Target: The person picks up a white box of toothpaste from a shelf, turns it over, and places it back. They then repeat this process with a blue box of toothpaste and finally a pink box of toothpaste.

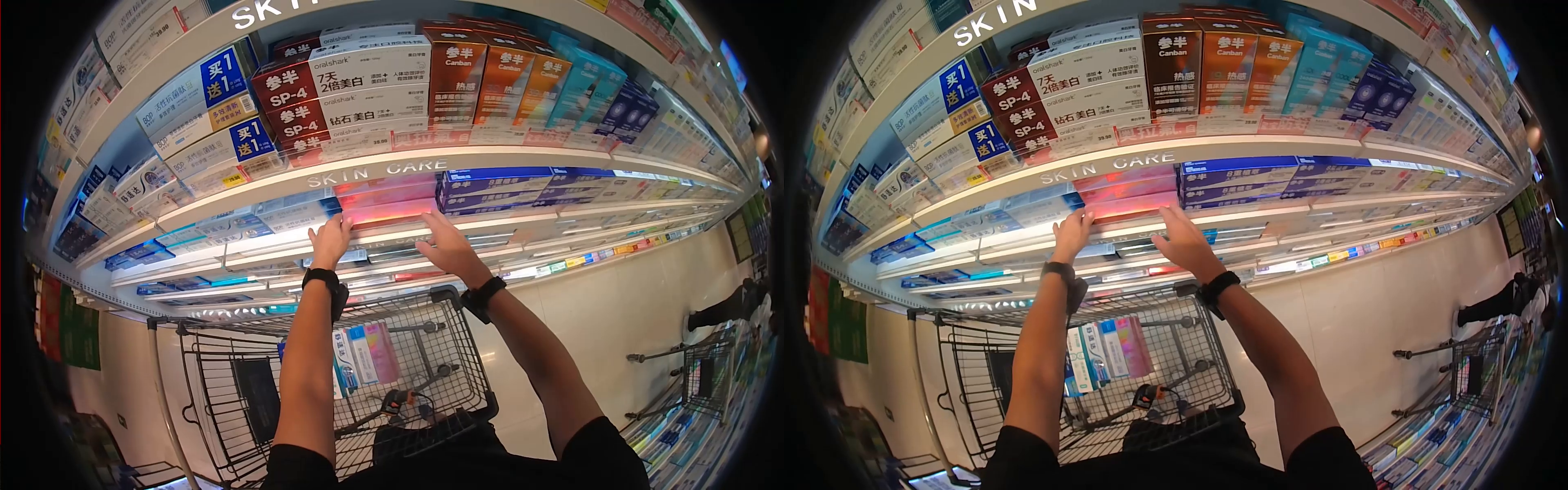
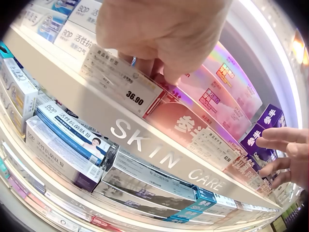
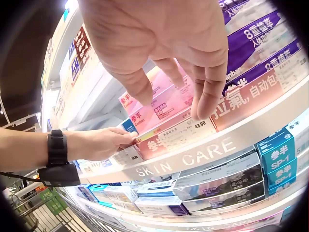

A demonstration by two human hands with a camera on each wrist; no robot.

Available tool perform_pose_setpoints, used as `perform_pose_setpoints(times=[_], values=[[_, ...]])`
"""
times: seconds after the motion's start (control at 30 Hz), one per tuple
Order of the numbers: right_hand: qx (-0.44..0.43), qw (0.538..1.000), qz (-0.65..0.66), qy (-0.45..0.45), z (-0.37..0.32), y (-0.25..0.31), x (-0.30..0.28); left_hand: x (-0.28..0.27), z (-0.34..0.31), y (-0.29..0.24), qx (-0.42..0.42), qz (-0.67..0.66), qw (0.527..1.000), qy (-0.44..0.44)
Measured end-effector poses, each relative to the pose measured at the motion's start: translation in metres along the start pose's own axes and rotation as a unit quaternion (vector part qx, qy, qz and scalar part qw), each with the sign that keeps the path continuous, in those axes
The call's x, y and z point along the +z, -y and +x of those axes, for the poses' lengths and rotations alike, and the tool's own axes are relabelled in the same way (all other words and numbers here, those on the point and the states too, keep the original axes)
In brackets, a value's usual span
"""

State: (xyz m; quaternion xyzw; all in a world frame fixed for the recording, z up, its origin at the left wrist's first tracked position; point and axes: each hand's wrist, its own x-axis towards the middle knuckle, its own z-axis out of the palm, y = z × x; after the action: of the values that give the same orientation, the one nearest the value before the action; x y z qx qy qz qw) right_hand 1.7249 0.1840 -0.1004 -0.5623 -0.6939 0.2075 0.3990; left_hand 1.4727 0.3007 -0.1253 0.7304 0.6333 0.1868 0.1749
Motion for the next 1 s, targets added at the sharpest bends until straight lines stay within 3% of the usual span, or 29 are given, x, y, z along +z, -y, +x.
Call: perform_pose_setpoints(times=[0.43, 1.0], values=[[0.064, 0.982, -0.161, 0.073, 0.013, 0.003, 0.000, -0.005, -0.009, -0.002, 0.031, 0.012, 0.999, -0.011], [0.057, 0.977, -0.172, 0.110, 0.016, 0.000, -0.007, 0.000, -0.013, -0.009, 0.032, 0.019, 0.999, -0.021]])
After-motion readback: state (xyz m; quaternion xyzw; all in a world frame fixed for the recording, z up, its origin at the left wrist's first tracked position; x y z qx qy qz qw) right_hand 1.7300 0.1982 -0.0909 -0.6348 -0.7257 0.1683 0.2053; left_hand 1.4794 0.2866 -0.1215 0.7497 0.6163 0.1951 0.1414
